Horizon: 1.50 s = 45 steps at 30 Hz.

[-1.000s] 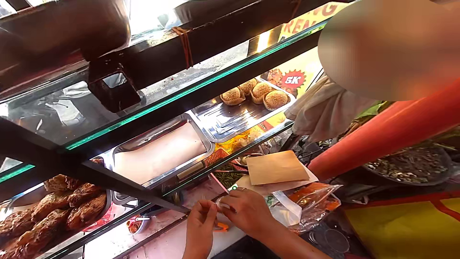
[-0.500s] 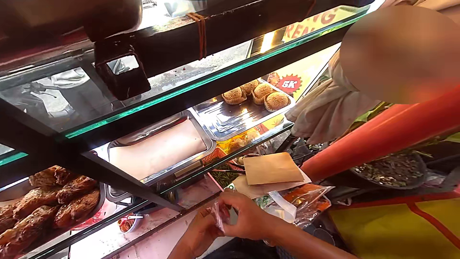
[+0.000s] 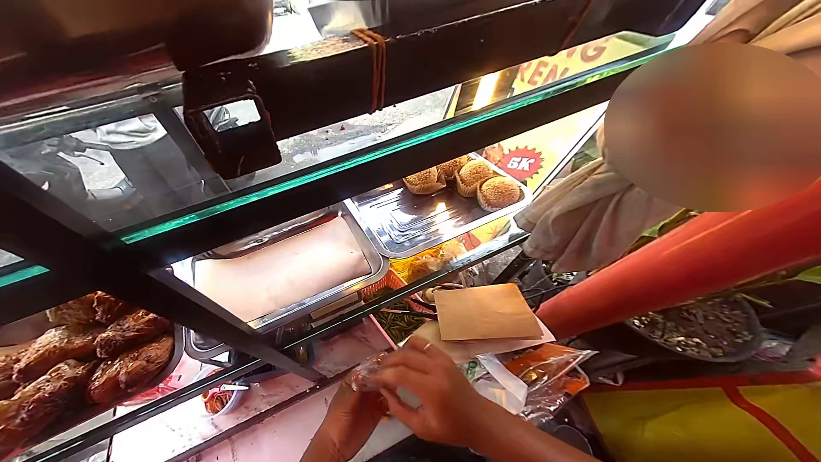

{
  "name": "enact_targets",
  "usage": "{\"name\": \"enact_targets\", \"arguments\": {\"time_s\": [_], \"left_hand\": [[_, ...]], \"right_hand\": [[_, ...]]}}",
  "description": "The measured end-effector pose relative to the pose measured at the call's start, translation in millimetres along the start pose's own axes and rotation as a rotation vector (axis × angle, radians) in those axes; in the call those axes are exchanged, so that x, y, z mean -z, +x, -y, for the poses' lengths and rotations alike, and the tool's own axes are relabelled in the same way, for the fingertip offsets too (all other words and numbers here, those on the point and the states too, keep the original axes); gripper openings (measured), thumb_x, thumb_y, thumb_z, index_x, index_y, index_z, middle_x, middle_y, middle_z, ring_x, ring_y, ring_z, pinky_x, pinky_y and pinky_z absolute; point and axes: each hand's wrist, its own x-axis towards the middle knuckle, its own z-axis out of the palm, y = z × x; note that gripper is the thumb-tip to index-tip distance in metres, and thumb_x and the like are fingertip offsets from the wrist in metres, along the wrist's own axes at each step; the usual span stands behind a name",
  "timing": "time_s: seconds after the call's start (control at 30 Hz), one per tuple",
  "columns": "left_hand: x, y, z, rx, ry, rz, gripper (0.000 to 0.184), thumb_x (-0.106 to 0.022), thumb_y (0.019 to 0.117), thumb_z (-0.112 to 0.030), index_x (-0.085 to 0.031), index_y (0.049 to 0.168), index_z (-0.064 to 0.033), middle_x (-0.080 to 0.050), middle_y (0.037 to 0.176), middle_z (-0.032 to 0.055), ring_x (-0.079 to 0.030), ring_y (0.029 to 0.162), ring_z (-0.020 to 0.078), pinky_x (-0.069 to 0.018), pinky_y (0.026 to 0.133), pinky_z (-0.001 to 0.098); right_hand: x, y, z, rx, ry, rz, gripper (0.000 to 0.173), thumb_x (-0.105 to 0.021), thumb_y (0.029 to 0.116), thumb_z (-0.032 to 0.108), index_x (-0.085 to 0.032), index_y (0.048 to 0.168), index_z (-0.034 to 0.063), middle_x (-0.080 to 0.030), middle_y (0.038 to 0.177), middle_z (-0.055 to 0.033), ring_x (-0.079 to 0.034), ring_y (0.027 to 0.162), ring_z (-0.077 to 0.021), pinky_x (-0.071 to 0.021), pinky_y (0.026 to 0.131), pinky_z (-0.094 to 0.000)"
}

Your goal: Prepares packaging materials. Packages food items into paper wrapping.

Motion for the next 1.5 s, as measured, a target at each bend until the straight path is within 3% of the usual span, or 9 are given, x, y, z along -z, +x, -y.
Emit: {"name": "enact_targets", "arguments": {"time_s": [0.1, 0.2, 0.3, 0.43, 0.53, 0.63, 0.93, 1.33, 1.5], "left_hand": [[0.4, -0.8, -6.5, -0.051, 0.245, -0.066, 0.04, -0.079, 0.0886, -0.035, -0.075, 0.12, -0.0111, -0.075, 0.114, 0.009, -0.072, 0.101, 0.0176, -0.0588, 0.091, 0.0373], [20.6, -4.7, -6.1, -0.029, 0.388, -0.072, 0.041, -0.08, 0.0878, -0.035, -0.075, 0.121, -0.0115, -0.075, 0.109, 0.0061, -0.071, 0.091, 0.0122, -0.0587, 0.084, 0.0323], [30.8, -10.5, 2.6, -0.056, 0.229, -0.211, 0.043, -0.082, 0.0858, -0.038, -0.075, 0.119, -0.0102, -0.075, 0.108, 0.012, -0.072, 0.089, 0.0178, -0.0598, 0.082, 0.0353], [35.4, -13.1, 4.8, -0.095, 0.218, -0.312, 0.051, -0.078, 0.0904, -0.033, -0.068, 0.131, -0.0045, -0.068, 0.128, 0.0174, -0.072, 0.097, 0.0206, -0.0598, 0.082, 0.0348], [35.0, -14.6, 5.5, -0.108, 0.212, -0.334, 0.046, -0.075, 0.0934, -0.029, -0.068, 0.131, -0.0037, -0.068, 0.128, 0.0181, -0.071, 0.096, 0.0207, -0.0596, 0.082, 0.0344], [35.7, -18.2, 3.2, -0.156, 0.201, -0.367, 0.041, -0.074, 0.0942, -0.027, -0.07, 0.128, -0.003, -0.07, 0.124, 0.019, -0.072, 0.094, 0.0213, -0.0603, 0.081, 0.0344], [44.7, -31.7, 6.0, -0.2, 0.216, -0.465, 0.035, -0.069, 0.0977, -0.023, -0.071, 0.126, -0.0024, -0.071, 0.12, 0.0184, -0.072, 0.092, 0.0205, -0.06, 0.08, 0.034], [41.1, -16.6, 8.0, -0.15, 0.268, -0.496, 0.031, -0.058, 0.1028, -0.015, -0.069, 0.128, -0.0012, -0.07, 0.123, 0.0196, -0.071, 0.092, 0.021, -0.0591, 0.079, 0.0334], [36.3, -4.3, 8.6, -0.113, 0.305, -0.52, 0.036, -0.04, 0.1092, -0.015, -0.063, 0.133, -0.0001, -0.068, 0.125, 0.0209, -0.071, 0.094, 0.0235, -0.0594, 0.08, 0.0355]], "right_hand": [[-15.3, -10.3, 10.2, -0.076, -0.072, 0.312, 0.023, -0.056, 0.0989, 0.024, -0.072, 0.113, 0.0146, -0.073, 0.117, -0.0019, -0.07, 0.108, -0.0204, -0.0594, 0.088, -0.0435], [-10.2, 0.6, 6.0, -0.343, 0.308, 0.664, 0.028, -0.06, 0.0961, 0.024, -0.069, 0.116, 0.0062, -0.071, 0.112, -0.0115, -0.069, 0.101, -0.0261, -0.0561, 0.087, -0.0509], [-2.2, 14.3, -37.9, -0.474, 0.552, 0.518, 0.026, -0.06, 0.1, 0.022, -0.073, 0.119, 0.01, -0.073, 0.108, -0.0081, -0.07, 0.084, -0.0178, -0.0607, 0.077, -0.0406], [0.3, 47.3, -118.3, -0.606, -0.356, 0.689, 0.037, -0.067, 0.0964, 0.028, -0.069, 0.124, 0.0034, -0.067, 0.124, -0.0198, -0.061, 0.12, -0.0373, -0.0459, 0.107, -0.0576], [-18.3, 55.6, -151.9, -0.677, -0.699, 0.953, 0.045, -0.07, 0.0921, 0.032, -0.067, 0.127, 0.0029, -0.063, 0.131, -0.022, -0.056, 0.127, -0.0419, -0.0401, 0.107, -0.0652], [-16.7, 64.7, -155.1, -0.713, -0.687, 0.992, 0.036, -0.064, 0.0957, 0.02, -0.066, 0.127, 0.0026, -0.061, 0.134, -0.0258, -0.055, 0.128, -0.0472, -0.0447, 0.1, -0.0712], [2.8, 80.1, -148.4, -0.589, -0.674, 1.013, 0.056, -0.046, 0.1057, 0.054, -0.063, 0.133, 0.0085, -0.067, 0.126, -0.0217, -0.061, 0.123, -0.0412, -0.0466, 0.101, -0.0655], [-14.6, 77.7, -154.8, -0.607, -0.61, 0.886, 0.03, -0.058, 0.0994, 0.038, -0.074, 0.111, 0.0155, -0.073, 0.109, -0.0132, -0.068, 0.11, -0.0356, -0.0519, 0.092, -0.0633], [22.3, 69.7, -175.3, -0.683, -0.485, 0.822, 0.043, -0.055, 0.1014, 0.051, -0.075, 0.115, 0.0156, -0.072, 0.117, -0.0115, -0.065, 0.118, -0.0332, -0.0489, 0.099, -0.0638]]}}
